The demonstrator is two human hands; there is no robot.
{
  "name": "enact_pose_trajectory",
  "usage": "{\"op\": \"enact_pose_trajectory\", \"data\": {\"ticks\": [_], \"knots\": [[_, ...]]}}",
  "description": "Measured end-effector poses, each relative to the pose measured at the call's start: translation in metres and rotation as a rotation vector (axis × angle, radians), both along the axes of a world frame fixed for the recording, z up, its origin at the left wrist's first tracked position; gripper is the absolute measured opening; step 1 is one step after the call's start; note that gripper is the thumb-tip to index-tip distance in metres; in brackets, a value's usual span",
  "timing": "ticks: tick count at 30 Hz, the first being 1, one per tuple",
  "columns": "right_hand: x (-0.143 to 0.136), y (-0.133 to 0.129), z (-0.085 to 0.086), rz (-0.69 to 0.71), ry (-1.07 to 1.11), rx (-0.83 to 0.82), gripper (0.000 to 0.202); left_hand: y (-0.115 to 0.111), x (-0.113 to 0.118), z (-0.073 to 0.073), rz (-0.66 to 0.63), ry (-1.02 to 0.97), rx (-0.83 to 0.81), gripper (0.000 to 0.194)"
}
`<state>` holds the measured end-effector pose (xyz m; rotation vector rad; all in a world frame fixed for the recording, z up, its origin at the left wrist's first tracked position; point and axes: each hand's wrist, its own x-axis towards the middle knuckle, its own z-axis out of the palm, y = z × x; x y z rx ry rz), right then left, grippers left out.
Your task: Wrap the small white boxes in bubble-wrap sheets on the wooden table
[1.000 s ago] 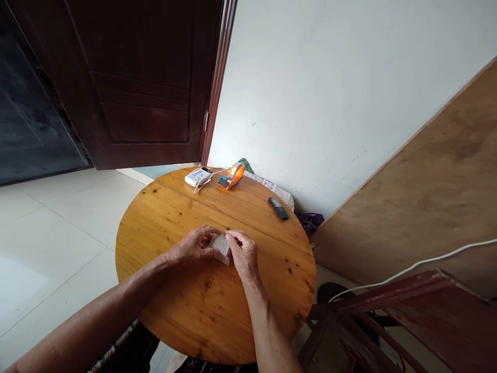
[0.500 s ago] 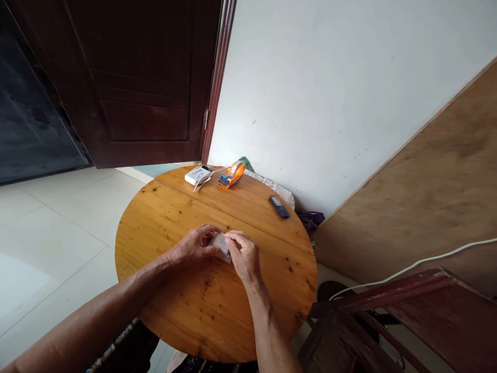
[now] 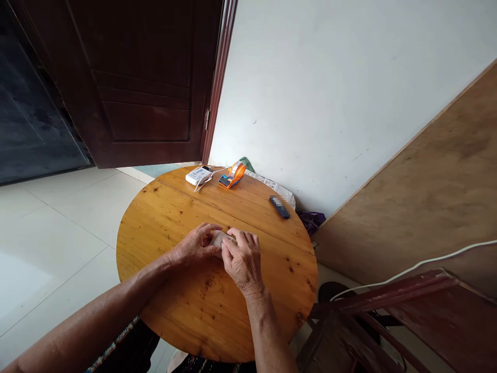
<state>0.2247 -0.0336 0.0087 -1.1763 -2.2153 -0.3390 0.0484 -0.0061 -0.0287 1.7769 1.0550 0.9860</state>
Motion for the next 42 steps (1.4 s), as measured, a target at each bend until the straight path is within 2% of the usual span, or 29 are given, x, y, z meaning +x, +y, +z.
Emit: {"op": "enact_pose_trajectory", "data": {"ticks": [3, 6, 9, 11, 15, 21, 23, 28, 32, 38, 42], "knots": [[0.003, 0.003, -0.004, 0.035, 0.088, -0.015, 0.020, -0.003, 0.001, 0.003, -0.005, 0.066, 0.079, 0.043], [0.010, 0.007, -0.008, 0.079, 0.247, -0.060, 0.016, -0.005, 0.001, 0.004, -0.007, 0.128, 0.075, 0.032], [0.017, 0.010, -0.009, 0.070, 0.422, -0.096, 0.017, -0.005, 0.001, 0.005, 0.001, 0.154, 0.054, 0.033], [0.019, 0.011, -0.009, 0.065, 0.462, -0.117, 0.016, -0.004, 0.002, 0.005, -0.001, 0.163, 0.056, 0.034], [0.017, 0.011, -0.012, 0.069, 0.367, -0.144, 0.017, -0.003, 0.002, 0.003, 0.010, 0.172, 0.074, 0.036], [0.007, 0.004, -0.008, 0.049, 0.094, -0.046, 0.019, -0.005, 0.003, 0.000, 0.028, 0.158, 0.113, 0.034], [0.006, 0.004, -0.008, 0.060, 0.156, -0.063, 0.016, -0.005, 0.003, 0.002, 0.035, 0.160, 0.115, 0.033], [0.016, 0.011, -0.013, 0.058, 0.555, -0.137, 0.013, -0.005, 0.004, 0.007, 0.042, 0.214, 0.083, 0.033], [0.018, 0.013, -0.017, 0.065, 0.478, -0.165, 0.016, -0.005, 0.004, 0.006, 0.041, 0.218, 0.101, 0.034], [0.008, 0.007, -0.012, 0.064, 0.149, -0.041, 0.016, -0.006, 0.003, 0.005, 0.046, 0.191, 0.108, 0.033], [0.011, 0.008, -0.011, 0.067, 0.383, -0.051, 0.013, -0.005, 0.003, 0.006, 0.041, 0.199, 0.099, 0.032]]}}
